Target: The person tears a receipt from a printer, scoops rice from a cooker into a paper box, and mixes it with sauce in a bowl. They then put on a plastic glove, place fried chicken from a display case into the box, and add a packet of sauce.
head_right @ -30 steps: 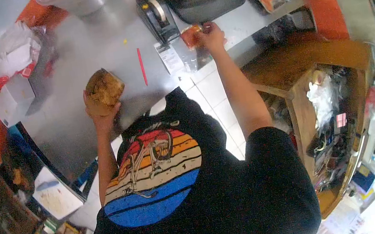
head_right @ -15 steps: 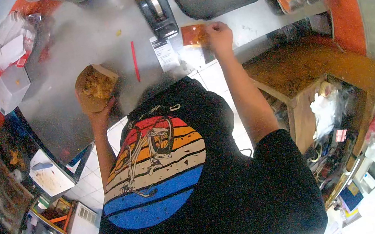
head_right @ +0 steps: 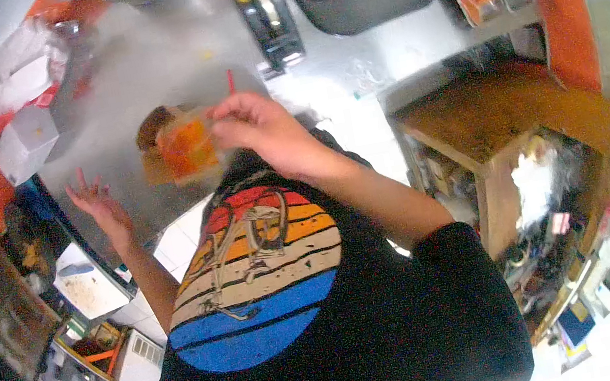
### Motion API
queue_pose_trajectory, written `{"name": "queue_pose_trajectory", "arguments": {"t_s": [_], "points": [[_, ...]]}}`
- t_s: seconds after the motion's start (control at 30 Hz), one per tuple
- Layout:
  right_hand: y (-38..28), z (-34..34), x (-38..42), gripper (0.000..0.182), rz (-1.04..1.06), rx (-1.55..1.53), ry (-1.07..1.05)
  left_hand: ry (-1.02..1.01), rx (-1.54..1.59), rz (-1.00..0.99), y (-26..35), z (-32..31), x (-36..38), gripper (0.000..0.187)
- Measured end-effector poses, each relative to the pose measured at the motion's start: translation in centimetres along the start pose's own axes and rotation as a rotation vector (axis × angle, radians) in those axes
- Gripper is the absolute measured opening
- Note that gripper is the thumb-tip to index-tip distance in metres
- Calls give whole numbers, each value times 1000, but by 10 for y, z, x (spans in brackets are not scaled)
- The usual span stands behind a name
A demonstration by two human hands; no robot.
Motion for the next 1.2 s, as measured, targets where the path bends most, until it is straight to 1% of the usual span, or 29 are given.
{"name": "queue_pose_trajectory", "arguments": {"t_s": [0.03,0.07,0.13,0.17,0.23,0.3,0.37,0.43,0.5,0.57,0.6,0.67,0.77,0.83,0.87,0.93,0.97,1.0,1.03,1.07,1.1,1.17,1.2], "points": [[0,-4,0,24,-36,48,5,15,11,-54,11,3,-18,89],[-2,0,3,26,-66,97,8,42,-1,-59,25,2,-35,87],[-5,16,7,30,-82,150,51,89,-2,-77,57,-25,-69,83],[-9,28,9,32,-69,153,90,54,-45,-159,76,-42,-85,70],[-26,45,16,26,-12,211,277,-21,-132,-312,114,-80,-114,45],[-38,73,22,21,78,93,432,-102,-248,-452,152,-120,-152,42],[-55,95,31,18,183,3,502,-180,-287,-602,167,-159,-200,28],[-71,110,42,18,284,-25,575,-351,-375,-449,183,-204,-240,26],[-84,122,54,16,371,-71,644,-569,-764,-645,145,-249,-319,28],[-93,137,63,17,393,-96,721,-734,-1015,-651,111,-287,-370,38],[-93,149,66,17,403,-109,757,-814,-1143,-650,102,-303,-382,45],[-86,177,71,16,436,-170,801,-875,-1166,-608,96,-326,-383,48],[-73,213,74,14,392,-271,911,-954,-1211,-546,101,-349,-379,52],[-64,233,71,13,349,-325,926,-923,-1286,-460,115,-357,-370,50],[-62,238,66,13,329,-350,919,-865,-1340,-395,126,-360,-359,46],[-60,246,58,14,283,-407,936,-855,-1371,-345,113,-365,-370,34],[-57,256,52,18,266,-391,911,-902,-1349,-358,77,-363,-396,26],[-50,269,42,23,247,-374,885,-946,-1327,-369,58,-361,-411,19],[-47,278,32,28,230,-356,856,-916,-1310,-408,63,-358,-410,19],[-49,281,21,32,189,-397,885,-884,-1293,-447,71,-355,-407,19],[-48,290,9,29,171,-445,828,-854,-1275,-485,79,-352,-405,20],[-44,309,-13,24,126,-533,716,-691,-961,-373,90,-342,-404,21],[-58,299,-20,21,124,-592,718,-603,-807,-314,99,-335,-401,22]]}}
Point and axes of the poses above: each hand's wrist, its own x-axis away from the middle knuckle, its own z-axis out of the back of the hand, y = z × x, the point moved 2 cm from there along -x, towards the middle knuckle, and after that the axes turned 4 degrees about -z, right-handed, at the moved point
